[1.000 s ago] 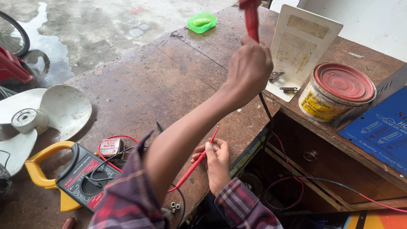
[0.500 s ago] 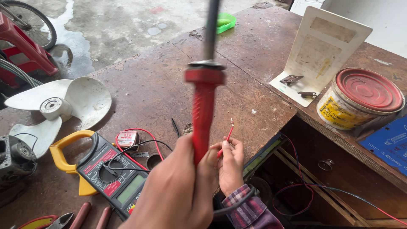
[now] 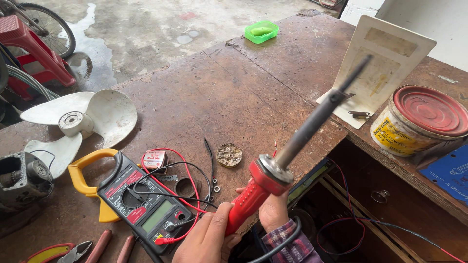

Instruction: The person repairs a multimeter test lead at a workbench. They strip insulation from the wire end by hand, twist the exposed strands, then use a soldering iron to tin the wire tip while holding the lead steady.

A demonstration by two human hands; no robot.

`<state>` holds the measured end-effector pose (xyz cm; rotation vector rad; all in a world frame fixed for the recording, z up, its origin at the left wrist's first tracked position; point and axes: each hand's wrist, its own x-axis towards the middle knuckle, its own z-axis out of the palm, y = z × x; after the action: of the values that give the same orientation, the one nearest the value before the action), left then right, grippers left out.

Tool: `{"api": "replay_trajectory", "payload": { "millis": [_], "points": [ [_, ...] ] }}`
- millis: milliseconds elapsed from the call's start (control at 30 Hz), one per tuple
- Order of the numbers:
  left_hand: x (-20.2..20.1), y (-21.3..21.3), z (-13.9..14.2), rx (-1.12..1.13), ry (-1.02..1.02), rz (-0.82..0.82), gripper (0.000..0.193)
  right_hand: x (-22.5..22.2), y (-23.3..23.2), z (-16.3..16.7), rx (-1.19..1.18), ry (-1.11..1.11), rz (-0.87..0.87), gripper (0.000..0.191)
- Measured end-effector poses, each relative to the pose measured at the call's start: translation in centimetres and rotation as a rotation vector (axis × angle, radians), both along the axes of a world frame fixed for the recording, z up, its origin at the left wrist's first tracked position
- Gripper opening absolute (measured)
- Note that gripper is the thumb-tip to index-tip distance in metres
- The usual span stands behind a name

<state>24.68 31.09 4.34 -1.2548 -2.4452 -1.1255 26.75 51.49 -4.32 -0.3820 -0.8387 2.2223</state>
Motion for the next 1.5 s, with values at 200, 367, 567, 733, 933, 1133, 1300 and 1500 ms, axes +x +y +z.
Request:
{"api": "replay_trajectory", "payload": {
  "millis": [200, 367, 567, 733, 933, 1133, 1300, 1500],
  "points": [
    [0.4, 1.0, 3.6, 0.04, -0.097, -0.063, 0.073, 0.2, -0.6, 0.8, -0.022, 0.133, -0.011, 0.037],
    [-0.4, -0.1, 7.7, 0.241, -0.065, -0.016, 0.048, 0.3, -2.0, 2.4, 0.065, -0.212, -0.125, 0.023],
    [-3.7, -2.0, 12.6, 0.017, -0.222, 0.153, 0.042, 0.1, -3.6, 2.6, 0.266, -0.417, -0.271, 0.018],
    [-6.9, -3.1, 14.7, -0.268, -0.34, 0.241, 0.049, -1.0, -3.1, 2.4, 0.263, -0.511, -0.3, 0.019],
    [-6.1, -3.8, 12.1, -0.775, -0.284, -0.006, 0.046, -1.1, -2.8, 2.2, 0.333, -0.536, -0.312, 0.021],
    [-5.3, -3.4, 10.9, -0.919, -0.313, 0.012, 0.045, -1.1, -2.7, 2.5, 0.321, -0.543, -0.274, 0.021],
    [-5.7, -3.2, 11.8, -0.925, -0.314, 0.057, 0.042, -1.2, -2.9, 2.9, 0.322, -0.545, -0.284, 0.02],
    [-5.6, -3.0, 11.7, -0.971, -0.321, 0.032, 0.045, -1.5, -2.9, 2.7, 0.336, -0.558, -0.306, 0.019]
  ]
}}
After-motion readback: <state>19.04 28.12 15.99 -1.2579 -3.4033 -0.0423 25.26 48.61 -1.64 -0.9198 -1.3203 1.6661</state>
